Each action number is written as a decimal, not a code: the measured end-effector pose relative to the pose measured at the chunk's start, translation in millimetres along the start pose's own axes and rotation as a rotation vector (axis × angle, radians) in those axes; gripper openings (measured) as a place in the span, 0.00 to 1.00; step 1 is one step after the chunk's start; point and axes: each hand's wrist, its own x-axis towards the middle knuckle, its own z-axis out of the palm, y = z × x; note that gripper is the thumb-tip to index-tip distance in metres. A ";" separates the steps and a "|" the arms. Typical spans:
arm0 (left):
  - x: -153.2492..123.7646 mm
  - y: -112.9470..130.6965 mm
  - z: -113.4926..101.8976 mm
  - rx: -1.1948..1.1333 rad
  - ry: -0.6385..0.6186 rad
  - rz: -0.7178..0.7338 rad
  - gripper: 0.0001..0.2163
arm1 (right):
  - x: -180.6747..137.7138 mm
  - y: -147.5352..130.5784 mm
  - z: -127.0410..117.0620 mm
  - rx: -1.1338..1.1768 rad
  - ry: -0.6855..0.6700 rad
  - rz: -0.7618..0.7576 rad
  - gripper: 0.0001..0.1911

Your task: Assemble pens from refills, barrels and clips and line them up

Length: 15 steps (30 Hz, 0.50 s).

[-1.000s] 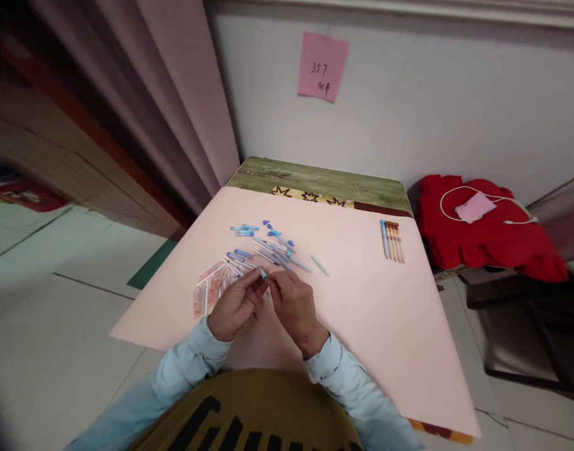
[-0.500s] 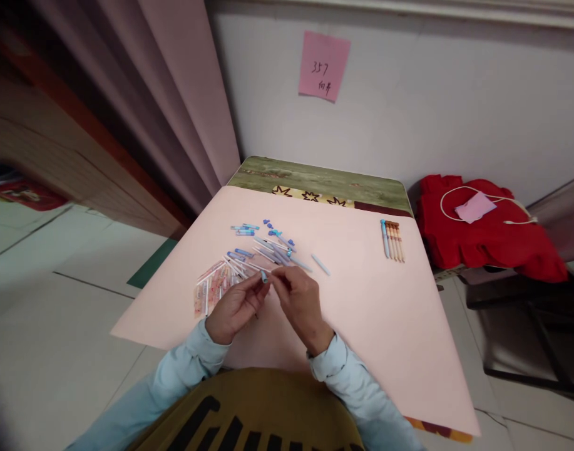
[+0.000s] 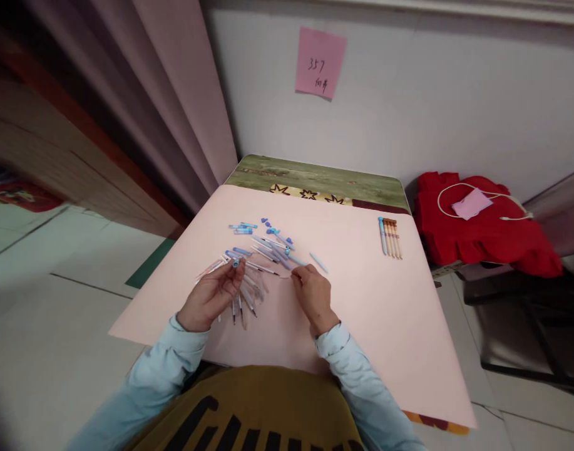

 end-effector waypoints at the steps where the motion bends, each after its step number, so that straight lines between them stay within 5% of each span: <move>1: 0.1 3.4 -0.1 -0.010 0.000 0.015 0.09 | -0.3 -1.8 2.3 -0.017 -0.027 0.001 0.10; 15: -5.0 13.6 -0.4 -0.049 0.004 0.044 0.08 | 67.7 -36.0 33.7 -0.262 -0.309 -0.331 0.16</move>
